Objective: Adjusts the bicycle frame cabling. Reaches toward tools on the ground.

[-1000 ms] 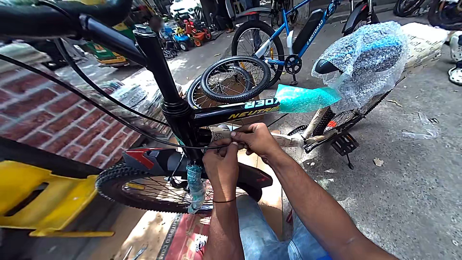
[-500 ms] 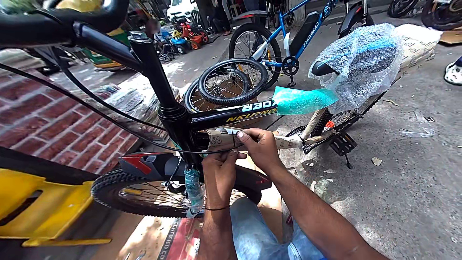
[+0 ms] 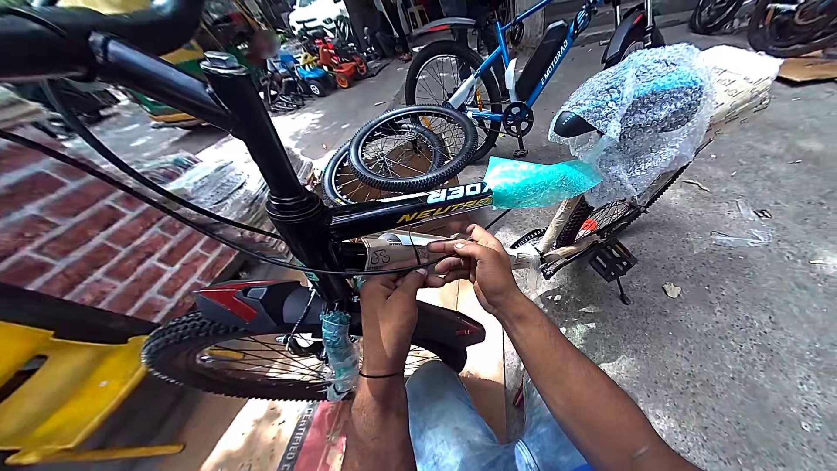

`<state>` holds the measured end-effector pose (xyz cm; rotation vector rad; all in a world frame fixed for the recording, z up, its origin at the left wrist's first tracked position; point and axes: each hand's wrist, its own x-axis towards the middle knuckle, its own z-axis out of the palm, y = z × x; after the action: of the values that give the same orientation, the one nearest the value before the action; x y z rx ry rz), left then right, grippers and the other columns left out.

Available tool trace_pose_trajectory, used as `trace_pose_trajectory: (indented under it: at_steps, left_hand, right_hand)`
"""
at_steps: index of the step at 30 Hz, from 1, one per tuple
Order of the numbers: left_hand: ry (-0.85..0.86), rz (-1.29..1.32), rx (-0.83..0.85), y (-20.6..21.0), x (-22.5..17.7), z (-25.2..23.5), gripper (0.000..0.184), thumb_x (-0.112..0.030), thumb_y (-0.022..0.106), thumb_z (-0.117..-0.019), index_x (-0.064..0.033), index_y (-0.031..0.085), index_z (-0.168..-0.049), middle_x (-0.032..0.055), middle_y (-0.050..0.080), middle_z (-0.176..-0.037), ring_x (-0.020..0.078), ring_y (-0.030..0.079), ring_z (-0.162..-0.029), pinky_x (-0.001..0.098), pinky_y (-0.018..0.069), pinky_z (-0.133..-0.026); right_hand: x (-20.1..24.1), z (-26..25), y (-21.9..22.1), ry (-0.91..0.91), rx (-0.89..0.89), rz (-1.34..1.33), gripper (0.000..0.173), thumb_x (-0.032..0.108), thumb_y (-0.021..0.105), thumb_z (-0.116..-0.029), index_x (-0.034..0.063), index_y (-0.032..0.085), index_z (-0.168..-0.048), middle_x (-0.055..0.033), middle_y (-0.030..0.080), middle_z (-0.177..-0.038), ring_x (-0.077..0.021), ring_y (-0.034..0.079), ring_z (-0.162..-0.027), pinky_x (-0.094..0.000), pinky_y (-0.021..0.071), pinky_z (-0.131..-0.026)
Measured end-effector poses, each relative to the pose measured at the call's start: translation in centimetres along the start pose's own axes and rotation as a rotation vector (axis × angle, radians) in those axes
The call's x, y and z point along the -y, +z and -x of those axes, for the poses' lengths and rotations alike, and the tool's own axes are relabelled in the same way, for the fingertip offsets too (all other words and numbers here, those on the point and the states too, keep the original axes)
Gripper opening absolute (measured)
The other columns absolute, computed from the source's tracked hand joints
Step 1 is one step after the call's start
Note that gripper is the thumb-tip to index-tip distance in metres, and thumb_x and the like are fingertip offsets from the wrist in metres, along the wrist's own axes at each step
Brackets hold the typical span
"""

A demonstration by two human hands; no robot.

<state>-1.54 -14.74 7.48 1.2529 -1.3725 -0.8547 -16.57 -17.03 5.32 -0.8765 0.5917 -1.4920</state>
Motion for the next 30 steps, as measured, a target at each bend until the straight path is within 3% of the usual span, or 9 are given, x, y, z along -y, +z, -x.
trace_pose_trajectory:
  at_steps: [2, 4, 7, 12, 16, 20, 23, 27, 30]
  left_hand:
    - [0.005, 0.026, -0.029, 0.3, 0.2, -0.1, 0.017, -0.002, 0.060, -0.0994, -0.0041, 0.076, -0.103, 0.0023, 0.077, -0.084, 0.0045, 0.064, -0.064, 0.0211, 0.0464, -0.054]
    - [0.006, 0.062, -0.041, 0.5, 0.3, -0.1, 0.018, -0.001, 0.059, -0.0993, -0.0049, 0.076, -0.101, 0.0020, 0.077, -0.085, 0.0029, 0.062, -0.062, 0.0190, 0.0424, -0.050]
    - [0.034, 0.099, -0.004, 0.1, 0.3, 0.0, 0.020, 0.002, 0.057, -0.0994, -0.0015, 0.074, -0.108, 0.0069, 0.078, -0.094, 0.0100, 0.074, -0.079, 0.0247, 0.0580, -0.068]
    - [0.075, 0.089, 0.014, -0.1, 0.5, -0.2, 0.020, 0.002, 0.056, -0.1001, 0.0001, 0.073, -0.110, 0.0075, 0.078, -0.095, 0.0125, 0.074, -0.085, 0.0284, 0.0593, -0.078]
    - [0.073, 0.049, -0.002, -0.1, 1.0, -0.7, 0.020, 0.003, 0.057, -0.0998, 0.0004, 0.074, -0.109, 0.0067, 0.079, -0.091, 0.0113, 0.074, -0.085, 0.0289, 0.0581, -0.081]
    - [0.091, 0.000, -0.029, -0.1, 0.8, -0.7, 0.021, -0.001, 0.055, -0.1013, -0.0018, 0.075, -0.110, 0.0053, 0.078, -0.090, 0.0110, 0.073, -0.082, 0.0301, 0.0578, -0.080]
    - [0.110, -0.053, -0.062, -0.3, 0.5, -1.1, 0.021, -0.002, 0.056, -0.1009, -0.0037, 0.076, -0.108, 0.0038, 0.078, -0.089, 0.0101, 0.072, -0.080, 0.0305, 0.0579, -0.078]
    - [0.118, -0.103, -0.054, -0.4, 0.4, -1.2, 0.020, -0.004, 0.057, -0.1010, -0.0046, 0.076, -0.107, 0.0024, 0.078, -0.091, 0.0086, 0.073, -0.084, 0.0305, 0.0582, -0.080]
    - [0.100, -0.108, -0.073, 0.1, 0.1, -0.9, 0.022, -0.004, 0.055, -0.1019, -0.0042, 0.076, -0.110, 0.0015, 0.078, -0.086, 0.0072, 0.072, -0.079, 0.0289, 0.0567, -0.076]
  right_hand:
    - [0.3, 0.0, -0.5, 0.022, -0.020, -0.001, 0.043, 0.010, 0.028, -0.1005, -0.0002, 0.055, -0.132, -0.0182, 0.073, -0.112, -0.0198, 0.072, -0.072, -0.0320, 0.0590, -0.059]
    - [0.8, 0.1, -0.9, 0.045, -0.030, -0.009, 0.045, 0.011, 0.028, -0.1005, 0.0018, 0.049, -0.139, -0.0190, 0.072, -0.110, -0.0211, 0.073, -0.073, -0.0329, 0.0596, -0.060]
    - [1.0, 0.4, -0.8, -0.018, -0.212, 0.074, 0.039, 0.009, 0.035, -0.1047, -0.0012, 0.056, -0.135, -0.0151, 0.074, -0.099, -0.0156, 0.067, -0.061, -0.0286, 0.0565, -0.054]
    - [1.2, 0.5, -0.6, 0.004, -0.365, 0.037, 0.038, 0.007, 0.042, -0.1061, 0.0015, 0.050, -0.142, -0.0163, 0.072, -0.112, -0.0153, 0.067, -0.060, -0.0276, 0.0566, -0.052]
    - [2.7, -0.4, 0.9, 0.143, -0.422, -0.349, 0.046, 0.002, 0.044, -0.1002, 0.0067, 0.043, -0.146, -0.0146, 0.060, -0.123, -0.0187, 0.067, -0.074, -0.0292, 0.0571, -0.059]
    - [2.9, -2.1, 2.2, 0.217, -0.388, -0.756, 0.011, 0.008, 0.044, -0.0985, 0.0074, 0.051, -0.107, -0.0096, 0.063, -0.085, -0.0119, 0.062, -0.058, -0.0204, 0.0515, -0.050]
    - [1.8, -2.7, 2.7, 0.201, -0.236, -0.824, 0.011, 0.009, 0.044, -0.0976, 0.0084, 0.054, -0.094, -0.0056, 0.060, -0.076, -0.0101, 0.058, -0.056, -0.0193, 0.0481, -0.049]
    - [0.7, -2.4, 2.5, 0.134, -0.267, -0.678, 0.021, 0.028, 0.053, -0.1070, 0.0126, 0.059, -0.120, -0.0073, 0.073, -0.101, -0.0132, 0.072, -0.079, -0.0234, 0.0580, -0.064]
    - [0.0, -1.9, 3.1, 0.026, -0.526, -0.519, 0.021, 0.019, 0.052, -0.1079, 0.0039, 0.062, -0.118, -0.0100, 0.072, -0.095, -0.0158, 0.071, -0.071, -0.0270, 0.0594, -0.061]
